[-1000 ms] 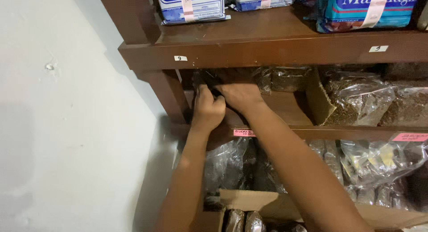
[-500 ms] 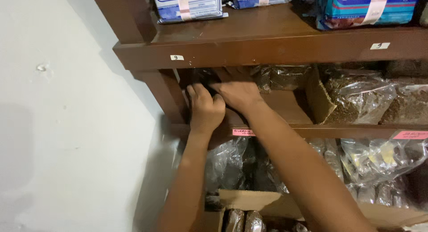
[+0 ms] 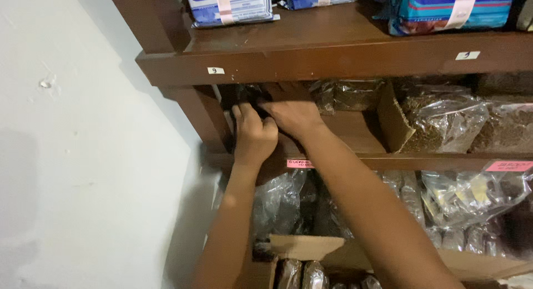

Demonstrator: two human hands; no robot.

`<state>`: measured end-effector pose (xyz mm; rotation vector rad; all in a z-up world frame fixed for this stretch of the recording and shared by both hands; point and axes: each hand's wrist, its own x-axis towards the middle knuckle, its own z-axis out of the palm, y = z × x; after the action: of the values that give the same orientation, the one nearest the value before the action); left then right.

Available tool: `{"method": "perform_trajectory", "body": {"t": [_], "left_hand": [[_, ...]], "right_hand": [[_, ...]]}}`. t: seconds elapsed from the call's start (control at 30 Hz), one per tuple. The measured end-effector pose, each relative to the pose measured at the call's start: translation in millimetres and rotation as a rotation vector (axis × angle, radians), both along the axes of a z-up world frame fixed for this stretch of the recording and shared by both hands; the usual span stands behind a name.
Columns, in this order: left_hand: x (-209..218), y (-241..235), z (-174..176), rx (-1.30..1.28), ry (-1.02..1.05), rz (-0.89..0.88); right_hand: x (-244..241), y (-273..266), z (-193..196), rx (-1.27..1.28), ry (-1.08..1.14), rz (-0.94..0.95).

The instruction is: The person takes plastic bags of loose-leaf tobacco from a cardboard box and places them onto a wooden shelf alongside other tobacco products.

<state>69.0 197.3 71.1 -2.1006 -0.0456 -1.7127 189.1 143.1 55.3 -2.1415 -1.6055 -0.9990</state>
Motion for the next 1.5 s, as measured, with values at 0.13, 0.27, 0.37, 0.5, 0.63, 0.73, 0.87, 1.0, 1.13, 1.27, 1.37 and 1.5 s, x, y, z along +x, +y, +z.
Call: {"method": "perform_trajectory", "body": {"t": [0.13, 0.27, 0.37, 0.5, 0.63, 0.73, 0.87, 1.0, 1.13, 1.27, 1.37, 1.5], "left_hand": [[8, 17, -15, 0.03, -0.013, -0.017], [17, 33, -34, 0.0, -0.025, -0.012], [19, 26, -43, -0.402, 0.01, -0.131], [12, 2, -36, -0.854, 0.105, -0.331], [37, 46, -71, -0.888, 0.174, -0.42], [33, 46, -68, -0.181, 0.249, -0.003], [30, 31, -61, -0.717, 0.218, -0.191], [35, 56, -74, -0.156, 0.206, 0.051], [18, 11, -37, -1.064, 0.246, -0.229], [10, 9, -25, -0.068, 0.146, 0.12], [5, 2, -24, -0.384, 0.128, -0.071], [10, -5, -30, -1.033, 0.077, -0.477]], "right_hand": [[-4, -7, -5, 0.224, -0.229, -0.016], [-1, -5, -4, 0.341, -0.217, 0.036], [21, 8, -29, 0.39, -0.314, -0.043], [30, 8, -38, 0.313, -0.358, -0.098], [30, 12, -38, 0.302, -0.33, -0.108], [30, 15, -35, 0.287, -0.301, -0.122], [18, 0, -4, 0.274, -0.329, -0.109], [-3, -13, 21, 0.235, -0.172, -0.094], [11, -4, -2, 0.188, -0.104, -0.092], [15, -7, -14, 0.143, -0.013, -0.071], [-1, -31, 2, 0.161, 0.056, 0.003], [-3, -60, 29, 0.172, 0.287, 0.098]]}}
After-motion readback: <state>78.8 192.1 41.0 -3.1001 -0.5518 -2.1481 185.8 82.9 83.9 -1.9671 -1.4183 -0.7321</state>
